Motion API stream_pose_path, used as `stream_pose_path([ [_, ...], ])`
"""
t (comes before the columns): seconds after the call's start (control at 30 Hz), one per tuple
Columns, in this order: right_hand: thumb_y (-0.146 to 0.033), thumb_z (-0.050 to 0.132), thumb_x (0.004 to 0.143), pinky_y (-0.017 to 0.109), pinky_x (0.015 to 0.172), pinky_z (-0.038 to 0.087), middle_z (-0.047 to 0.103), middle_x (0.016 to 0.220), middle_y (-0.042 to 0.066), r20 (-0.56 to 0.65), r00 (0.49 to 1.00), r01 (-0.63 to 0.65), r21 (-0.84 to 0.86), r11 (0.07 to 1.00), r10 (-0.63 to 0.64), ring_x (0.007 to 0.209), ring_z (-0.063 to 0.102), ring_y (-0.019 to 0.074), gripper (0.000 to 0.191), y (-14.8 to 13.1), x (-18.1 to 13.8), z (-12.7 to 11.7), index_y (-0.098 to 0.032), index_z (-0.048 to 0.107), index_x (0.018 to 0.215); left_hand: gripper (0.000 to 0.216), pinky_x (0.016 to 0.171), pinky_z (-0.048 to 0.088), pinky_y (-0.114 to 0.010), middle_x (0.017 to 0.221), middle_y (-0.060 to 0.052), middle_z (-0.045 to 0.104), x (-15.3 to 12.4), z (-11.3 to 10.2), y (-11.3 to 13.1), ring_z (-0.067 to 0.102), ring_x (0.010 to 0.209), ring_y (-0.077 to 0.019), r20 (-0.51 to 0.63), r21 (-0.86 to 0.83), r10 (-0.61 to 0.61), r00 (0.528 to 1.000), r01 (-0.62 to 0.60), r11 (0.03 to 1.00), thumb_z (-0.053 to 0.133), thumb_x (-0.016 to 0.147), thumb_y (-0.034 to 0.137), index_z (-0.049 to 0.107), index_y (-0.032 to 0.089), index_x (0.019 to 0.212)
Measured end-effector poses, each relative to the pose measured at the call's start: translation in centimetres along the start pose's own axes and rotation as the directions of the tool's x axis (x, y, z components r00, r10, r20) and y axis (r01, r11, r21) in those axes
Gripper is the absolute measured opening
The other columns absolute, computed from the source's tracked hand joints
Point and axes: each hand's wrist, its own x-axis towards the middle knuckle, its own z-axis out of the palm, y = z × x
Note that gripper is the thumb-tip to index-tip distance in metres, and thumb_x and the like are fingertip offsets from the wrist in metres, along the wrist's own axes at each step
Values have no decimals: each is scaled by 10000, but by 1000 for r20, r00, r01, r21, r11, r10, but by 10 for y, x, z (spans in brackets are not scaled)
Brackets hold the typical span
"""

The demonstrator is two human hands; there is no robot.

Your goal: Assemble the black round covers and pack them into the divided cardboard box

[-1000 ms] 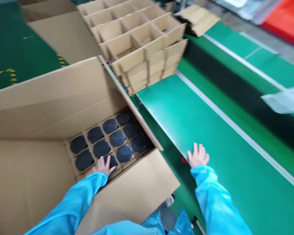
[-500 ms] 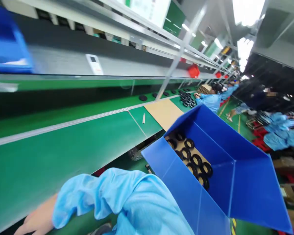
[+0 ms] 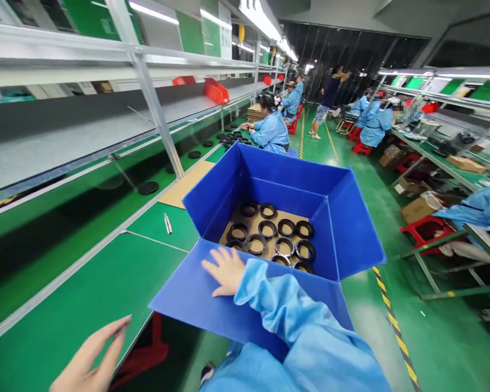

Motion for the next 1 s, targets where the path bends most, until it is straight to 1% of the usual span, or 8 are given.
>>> stream_pose_path([
  [0.1, -561, 792, 706, 669, 1143, 122, 118, 1628, 215, 109, 941, -331, 112, 937, 319, 1486, 86, 434, 1120, 55, -48, 20, -238, 167, 1579, 319, 971, 555, -346, 1164, -41, 713, 43, 43, 32, 678, 1059, -216, 238, -185, 306, 922, -266, 946, 443, 975, 372, 659, 270, 1187],
  [0.2, -647, 784, 634, 639, 1153, 90, 112, 1631, 202, 199, 816, -577, 221, 786, 543, 1495, 51, 416, 1253, 85, -93, 46, -252, 75, 1590, 361, 1067, 484, -428, 1343, -74, 631, 64, 87, 63, 586, 1238, -249, 487, -249, 502, 715, -437, 864, 439, 979, 327, 623, 278, 1286],
  [0.37, -605, 861, 537, 578, 1178, 24, 365, 1522, 172, 2, 632, -764, 168, 623, 775, 1427, 272, 352, 1315, 86, -108, 96, -232, 152, 1580, 560, 1132, 351, -573, 1565, -99, 375, 60, 144, 69, 313, 1450, -340, 823, -104, 390, 413, -565, 818, 566, 833, 92, 570, 291, 1356],
  [0.47, -539, 903, 533, 587, 1171, 48, 514, 1370, 160, -207, 533, -822, 103, 560, 821, 1306, 411, 336, 1185, 80, -93, 118, -221, 327, 1519, 483, 1076, 397, -599, 1396, -158, 574, 53, 168, 55, 343, 1429, -373, 898, -71, 299, 322, -566, 821, 585, 773, 44, 660, 208, 1221],
  [0.6, -573, 907, 512, 580, 1169, 102, 569, 1281, 142, -353, 522, -810, 79, 581, 777, 1229, 466, 328, 1084, 80, -87, 133, -215, 453, 1429, 329, 928, 529, -446, 1043, -127, 709, 60, 180, 56, 650, 1094, -284, 869, -150, 374, 323, -549, 822, 411, 947, 177, 667, 192, 1153],
  [0.73, -597, 904, 503, 584, 1166, 131, 594, 1230, 133, -440, 522, -793, 65, 606, 731, 1192, 491, 329, 1041, 85, -91, 143, -209, 505, 1383, 399, 954, 502, -375, 1061, -112, 666, 106, 185, 90, 635, 1024, -232, 618, -297, 561, 551, -496, 816, 283, 1012, 293, 619, 194, 1203],
  [0.8, -603, 908, 490, 595, 1163, 136, 600, 1223, 132, -477, 510, -785, 81, 614, 716, 1181, 499, 333, 1026, 87, -91, 149, -207, 529, 1357, 370, 1017, 462, -370, 1138, -118, 641, 145, 197, 111, 605, 1102, -235, 601, -278, 486, 635, -404, 871, 320, 1001, 287, 599, 193, 1225],
  [1.0, -610, 911, 480, 616, 1161, 145, 624, 1170, 101, -523, 500, -726, 180, 663, 690, 1137, 533, 326, 986, 88, -92, 159, -238, 554, 1321, 559, 1011, 469, -339, 1175, -128, 659, 258, 287, 132, 626, 1144, -260, 849, 3, 79, 523, -153, 988, 636, 825, 208, 486, 174, 1362],
])
